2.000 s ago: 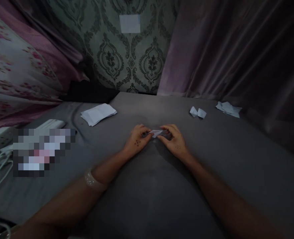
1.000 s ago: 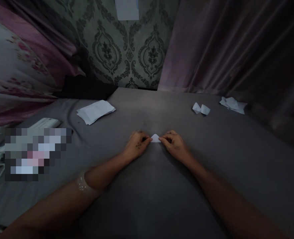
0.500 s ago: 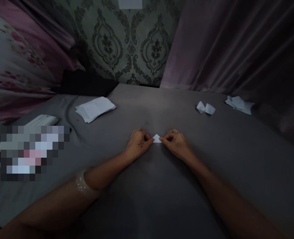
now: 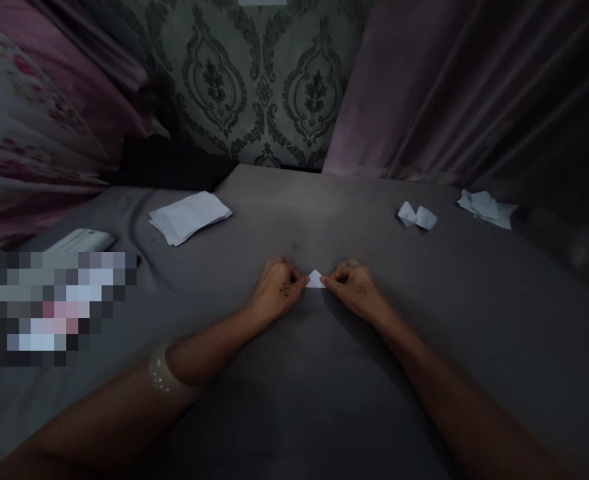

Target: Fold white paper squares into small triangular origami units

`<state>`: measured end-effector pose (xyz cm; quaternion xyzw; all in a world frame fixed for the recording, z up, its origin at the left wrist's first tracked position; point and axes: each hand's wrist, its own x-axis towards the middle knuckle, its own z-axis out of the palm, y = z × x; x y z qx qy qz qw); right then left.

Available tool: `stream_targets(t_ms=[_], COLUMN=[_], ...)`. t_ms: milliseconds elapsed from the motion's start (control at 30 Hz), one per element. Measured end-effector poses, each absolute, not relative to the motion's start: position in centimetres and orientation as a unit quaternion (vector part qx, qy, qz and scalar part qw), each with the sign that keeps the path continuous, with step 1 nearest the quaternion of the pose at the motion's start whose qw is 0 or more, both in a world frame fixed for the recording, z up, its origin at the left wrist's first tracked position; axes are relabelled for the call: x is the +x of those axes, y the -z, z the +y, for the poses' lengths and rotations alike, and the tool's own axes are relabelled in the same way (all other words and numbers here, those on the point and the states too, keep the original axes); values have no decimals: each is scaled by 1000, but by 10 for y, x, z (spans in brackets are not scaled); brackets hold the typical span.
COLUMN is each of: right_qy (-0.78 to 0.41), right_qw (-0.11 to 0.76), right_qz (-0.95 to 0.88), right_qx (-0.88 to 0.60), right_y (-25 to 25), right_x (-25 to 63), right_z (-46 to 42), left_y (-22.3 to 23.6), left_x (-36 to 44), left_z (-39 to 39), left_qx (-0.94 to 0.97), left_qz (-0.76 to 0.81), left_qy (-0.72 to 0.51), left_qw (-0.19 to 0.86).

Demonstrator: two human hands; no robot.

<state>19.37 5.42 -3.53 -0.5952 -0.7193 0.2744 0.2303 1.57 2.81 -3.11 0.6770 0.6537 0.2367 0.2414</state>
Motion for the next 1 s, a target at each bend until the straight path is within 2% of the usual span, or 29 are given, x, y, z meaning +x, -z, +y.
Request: stream_targets(t_ms=[500,700,800,1000], right_qy=[-246,-245,-254,-298], right_qw=[236,222,249,384], right_qz=[-722,-728,-734,-700], right_qx=[-602,-600,-579,-523], right_y=[35,39,42,42], right_x=[195,206,215,214], right_z=[52,56,58,44], left_y=[41,42,41,35], left_x=[11,16,14,13], left_z=[28,29,28,23], left_qx=[722,822,849,857], left_qz=[619,489,444,441], left_qy=[-233,-239,-224,-208], left_qw=[204,170,179,164])
